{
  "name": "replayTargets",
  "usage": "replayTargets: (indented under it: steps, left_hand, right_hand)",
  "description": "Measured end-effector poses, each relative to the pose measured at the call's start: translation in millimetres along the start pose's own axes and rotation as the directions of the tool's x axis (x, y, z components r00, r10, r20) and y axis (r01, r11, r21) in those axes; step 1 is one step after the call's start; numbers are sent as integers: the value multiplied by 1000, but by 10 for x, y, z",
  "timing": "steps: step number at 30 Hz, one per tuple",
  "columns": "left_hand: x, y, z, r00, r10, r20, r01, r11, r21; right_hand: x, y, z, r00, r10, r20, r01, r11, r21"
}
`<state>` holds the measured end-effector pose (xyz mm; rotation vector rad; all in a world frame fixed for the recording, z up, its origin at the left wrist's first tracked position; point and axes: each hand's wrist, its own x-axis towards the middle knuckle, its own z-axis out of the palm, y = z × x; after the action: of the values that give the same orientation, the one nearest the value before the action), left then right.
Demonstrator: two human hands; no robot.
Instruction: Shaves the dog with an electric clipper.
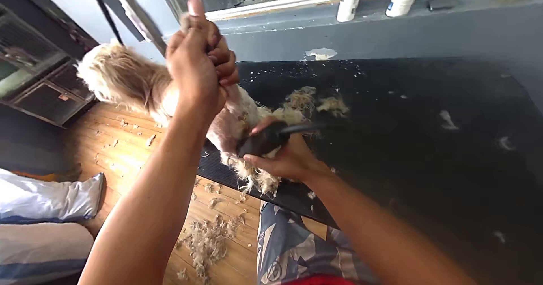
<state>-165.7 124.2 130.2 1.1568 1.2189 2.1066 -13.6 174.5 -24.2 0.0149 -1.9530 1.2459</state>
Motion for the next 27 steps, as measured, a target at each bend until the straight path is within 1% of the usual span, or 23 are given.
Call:
replayTargets:
  steps: [1, 2, 3, 4, 5, 6, 7, 8, 9, 10, 11, 13, 16, 19, 21, 22, 24, 26, 27]
  left_hand:
    - [2, 0, 18, 1000, -16, 7, 16, 1000, 0]
    - [4, 3, 34, 999, -36, 12, 36, 999, -4]
    - [13, 10, 43, 998, -56, 17, 56, 998, -16]
    - [28, 8, 42, 997, -67, 28, 68, 997, -40]
    - [47, 5, 40, 996, -73, 43, 76, 994, -72]
    - [73, 4, 37, 995, -81, 60, 86, 991, -98]
    - [102, 9, 42, 993, -90, 75, 98, 989, -114]
    - [125, 21, 53, 991, -102, 87, 112, 987, -116]
    - [139, 31, 63, 989, -109, 97, 119, 987, -106]
    - [148, 43, 68, 987, -116, 107, 125, 989, -84]
    - [157, 59, 73, 986, -122, 118, 130, 990, -61]
    - [154, 115, 74, 986, -112, 125, 114, 993, -11]
    - [60, 201, 47, 990, -62, 128, 57, 998, 36]
    - [16, 265, -6, 992, -37, 121, 35, 999, 21]
    - [29, 255, -29, 993, -22, 115, 22, 1000, 1]
    - [44, 237, -35, 994, -6, 113, 7, 1000, -9]
    - [80, 203, -31, 994, 28, 108, -27, 1000, -14]
    - [80, 200, -35, 991, 74, 110, -78, 996, 30]
    - [81, 202, -37, 989, 95, 112, -102, 993, 62]
  right_hand:
    - [-36, -25, 17, 999, 26, 45, -23, 998, -57]
    - [-60, -78, 6, 987, 117, 114, -98, 982, -162]
    - [-58, -142, -19, 953, 247, 176, -193, 941, -279]
    - [-47, -186, -40, 933, 301, 196, -227, 917, -329]
    - [-50, -212, -57, 950, 259, 177, -194, 929, -316]
    - [-56, -222, -70, 981, 125, 148, -87, 966, -242]
    - [-40, -239, -62, 992, -49, 113, 66, 985, -157]
    - [-13, -254, -33, 979, -190, 80, 197, 976, -89]
    - [5, -244, 6, 954, -293, 57, 296, 953, -58]
    - [10, -200, 41, 926, -373, 64, 377, 923, -74]
    - [-3, -124, 62, 899, -427, 94, 436, 892, -117]
    - [-34, 21, 92, 866, -479, 144, 499, 843, -200]
    - [-127, 88, 108, 872, -441, 214, 488, 815, -312]
    - [-201, 50, 133, 903, -308, 298, 421, 773, -475]
    - [-210, 22, 177, 924, -216, 316, 367, 733, -572]
    - [-211, 17, 190, 927, -181, 329, 352, 724, -593]
    - [-184, -20, 194, 925, -87, 369, 308, 740, -598]
    - [-120, -123, 155, 913, 6, 408, 235, 809, -539]
    - [-92, -168, 119, 916, -6, 402, 215, 851, -478]
